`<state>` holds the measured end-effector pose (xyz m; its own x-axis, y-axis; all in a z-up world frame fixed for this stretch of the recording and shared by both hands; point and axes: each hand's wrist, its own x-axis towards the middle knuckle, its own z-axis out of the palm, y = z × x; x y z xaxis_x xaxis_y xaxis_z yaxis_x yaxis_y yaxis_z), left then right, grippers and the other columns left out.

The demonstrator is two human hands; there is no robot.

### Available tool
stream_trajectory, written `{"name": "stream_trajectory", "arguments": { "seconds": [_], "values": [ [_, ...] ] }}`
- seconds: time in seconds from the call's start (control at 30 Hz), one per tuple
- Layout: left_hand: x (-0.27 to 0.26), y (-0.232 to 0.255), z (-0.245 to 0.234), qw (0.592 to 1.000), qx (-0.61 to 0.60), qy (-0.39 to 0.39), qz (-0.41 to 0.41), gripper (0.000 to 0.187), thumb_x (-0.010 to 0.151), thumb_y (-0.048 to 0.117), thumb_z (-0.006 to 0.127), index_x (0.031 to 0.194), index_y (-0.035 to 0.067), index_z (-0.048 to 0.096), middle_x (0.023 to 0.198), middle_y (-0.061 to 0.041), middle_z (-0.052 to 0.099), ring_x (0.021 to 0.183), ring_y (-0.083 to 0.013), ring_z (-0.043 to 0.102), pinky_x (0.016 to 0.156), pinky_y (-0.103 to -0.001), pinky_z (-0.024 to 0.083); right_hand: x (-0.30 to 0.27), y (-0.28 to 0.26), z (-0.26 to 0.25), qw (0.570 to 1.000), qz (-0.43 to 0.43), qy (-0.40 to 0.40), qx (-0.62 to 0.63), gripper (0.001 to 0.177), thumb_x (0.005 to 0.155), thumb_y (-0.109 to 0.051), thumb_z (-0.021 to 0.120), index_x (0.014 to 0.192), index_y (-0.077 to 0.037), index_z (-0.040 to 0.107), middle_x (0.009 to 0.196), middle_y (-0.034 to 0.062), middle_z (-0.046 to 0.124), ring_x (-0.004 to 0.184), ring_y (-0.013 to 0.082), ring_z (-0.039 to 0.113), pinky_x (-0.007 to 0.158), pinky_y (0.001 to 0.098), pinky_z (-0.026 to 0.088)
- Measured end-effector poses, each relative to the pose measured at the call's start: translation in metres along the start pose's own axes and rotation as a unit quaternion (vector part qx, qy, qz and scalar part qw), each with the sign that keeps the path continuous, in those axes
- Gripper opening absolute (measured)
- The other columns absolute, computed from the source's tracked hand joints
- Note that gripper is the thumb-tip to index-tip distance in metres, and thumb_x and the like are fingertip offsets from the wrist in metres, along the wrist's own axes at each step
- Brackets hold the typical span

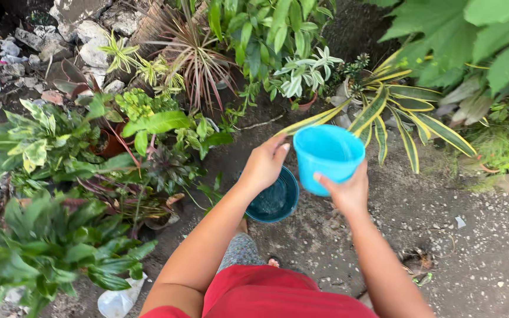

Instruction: The person waters several potted plants by hand and with a small cup, using water from a bucket.

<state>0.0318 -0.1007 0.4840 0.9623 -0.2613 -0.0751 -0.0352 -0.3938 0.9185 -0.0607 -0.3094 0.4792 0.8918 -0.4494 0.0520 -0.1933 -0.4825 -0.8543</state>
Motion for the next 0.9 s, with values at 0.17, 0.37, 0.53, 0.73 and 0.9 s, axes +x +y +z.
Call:
{"name": "stream_trajectory", "arguments": {
  "seconds": [0.17, 0.37, 0.53, 0.73, 0.9],
  "values": [
    [0.057, -0.039, -0.073, 0.998, 0.020, 0.047, -0.026, 0.049, 0.097, 0.030, 0.062, 0.139, 0.005, 0.060, 0.116, -0.024, 0.073, 0.107, -0.0347, 0.073, 0.093, -0.039, 0.055, 0.125, -0.041, 0.064, 0.993, -0.075, 0.042, -0.078, 0.102, 0.063, -0.036, 0.098, 0.142, 0.003, 0.047, 0.131, 0.0238, 0.060, 0.121, 0.0378, 0.061, 0.103, 0.0465, 0.049],
    [0.113, -0.076, -0.143, 0.996, 0.051, 0.059, -0.053, 0.053, 0.098, 0.032, 0.062, 0.142, 0.004, 0.056, 0.131, -0.023, 0.066, 0.116, -0.0331, 0.068, 0.097, -0.040, 0.052, 0.249, -0.067, 0.109, 0.972, -0.029, 0.074, -0.220, 0.102, 0.062, -0.046, 0.101, 0.136, 0.002, 0.048, 0.132, 0.0248, 0.058, 0.125, 0.0438, 0.055, 0.108, 0.0504, 0.045],
    [0.139, -0.086, -0.171, 0.995, 0.029, 0.071, -0.068, 0.054, 0.098, 0.032, 0.062, 0.142, 0.003, 0.056, 0.135, -0.022, 0.065, 0.120, -0.0300, 0.068, 0.100, -0.038, 0.052, 0.290, -0.060, 0.113, 0.971, -0.096, 0.159, -0.153, 0.118, 0.069, -0.044, 0.106, 0.146, 0.007, 0.034, 0.139, 0.0288, 0.050, 0.129, 0.0454, 0.050, 0.108, 0.0507, 0.042],
    [0.158, -0.093, -0.180, 0.994, 0.018, 0.089, -0.064, 0.052, 0.097, 0.031, 0.063, 0.140, 0.002, 0.057, 0.135, -0.020, 0.066, 0.120, -0.0288, 0.068, 0.100, -0.037, 0.051, 0.274, -0.058, 0.094, 0.986, -0.082, 0.146, -0.006, 0.116, 0.075, -0.040, 0.103, 0.152, 0.004, 0.029, 0.146, 0.0224, 0.052, 0.134, 0.0345, 0.056, 0.113, 0.0447, 0.047],
    [0.168, -0.102, -0.182, 0.993, -0.019, 0.103, -0.049, 0.047, 0.098, 0.026, 0.063, 0.138, 0.001, 0.061, 0.132, -0.020, 0.069, 0.119, -0.0262, 0.070, 0.101, -0.034, 0.052, 0.219, -0.056, 0.072, 0.989, -0.051, 0.130, -0.044, 0.112, 0.073, -0.035, 0.101, 0.153, 0.003, 0.032, 0.147, 0.0236, 0.052, 0.135, 0.0345, 0.056, 0.113, 0.0452, 0.047]
  ]
}}
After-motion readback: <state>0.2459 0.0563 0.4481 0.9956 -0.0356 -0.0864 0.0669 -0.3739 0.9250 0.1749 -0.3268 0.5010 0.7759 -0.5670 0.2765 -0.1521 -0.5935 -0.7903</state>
